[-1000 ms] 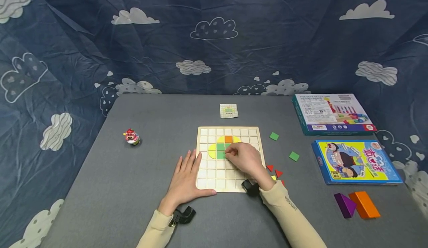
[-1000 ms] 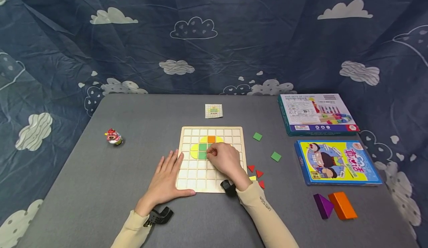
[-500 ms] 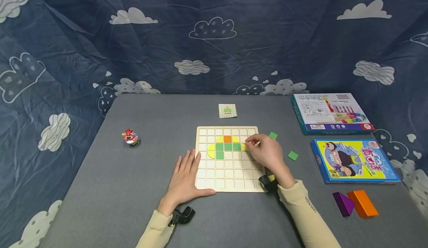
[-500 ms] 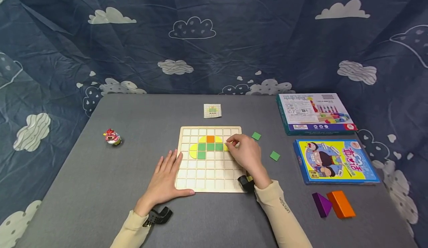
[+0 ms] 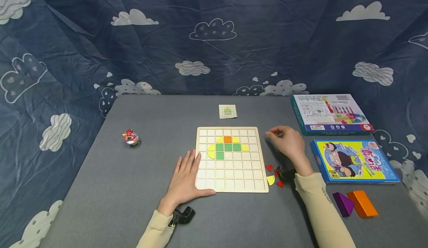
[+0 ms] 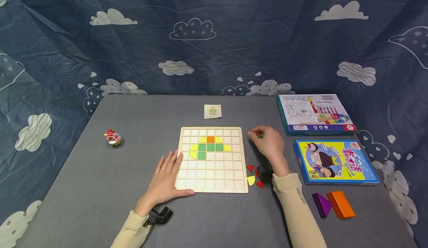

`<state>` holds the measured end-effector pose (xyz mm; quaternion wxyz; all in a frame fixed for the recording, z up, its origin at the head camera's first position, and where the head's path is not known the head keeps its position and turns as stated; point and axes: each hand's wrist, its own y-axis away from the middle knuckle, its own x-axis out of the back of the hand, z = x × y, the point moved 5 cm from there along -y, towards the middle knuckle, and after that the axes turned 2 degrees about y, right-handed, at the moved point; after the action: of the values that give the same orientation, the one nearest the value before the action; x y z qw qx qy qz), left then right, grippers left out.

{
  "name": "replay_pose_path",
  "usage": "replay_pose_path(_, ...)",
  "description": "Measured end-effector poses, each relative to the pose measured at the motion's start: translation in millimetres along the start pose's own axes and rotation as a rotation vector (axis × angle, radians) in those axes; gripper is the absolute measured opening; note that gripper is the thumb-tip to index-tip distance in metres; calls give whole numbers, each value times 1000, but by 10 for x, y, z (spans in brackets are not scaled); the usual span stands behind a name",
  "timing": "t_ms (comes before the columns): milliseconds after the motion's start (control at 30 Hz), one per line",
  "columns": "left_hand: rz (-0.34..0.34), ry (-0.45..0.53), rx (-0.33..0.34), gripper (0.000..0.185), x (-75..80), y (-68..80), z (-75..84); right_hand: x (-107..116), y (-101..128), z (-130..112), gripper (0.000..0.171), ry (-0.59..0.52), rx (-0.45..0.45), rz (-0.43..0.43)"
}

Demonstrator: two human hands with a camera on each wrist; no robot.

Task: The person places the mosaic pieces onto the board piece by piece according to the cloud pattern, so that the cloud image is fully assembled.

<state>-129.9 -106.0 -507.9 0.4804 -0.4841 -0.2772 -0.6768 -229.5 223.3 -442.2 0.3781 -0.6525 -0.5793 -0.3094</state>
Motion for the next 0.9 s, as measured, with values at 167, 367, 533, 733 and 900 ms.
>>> replay_pose_path(167,6,4,-3,123,-5,2,-6,-9,-82,149,30,23,1,-73)
replay_pose_path(367,-2,0,0,123,-13,-3,-7,-32,-121,232,34,44,-21,-124)
replay_pose_path(533,-3,-6,1,124,-6,-8,0,-61,-135,248,33,74,-40,-141)
replay_pose_path(733,-8,-7,3,123,-4,-9,3,-96,-140,286,30,96,-53,-127)
replay_pose_path(900,0,-1,-1,124,-5,-4,-1,-107,-141,306,30,95,-63,-130)
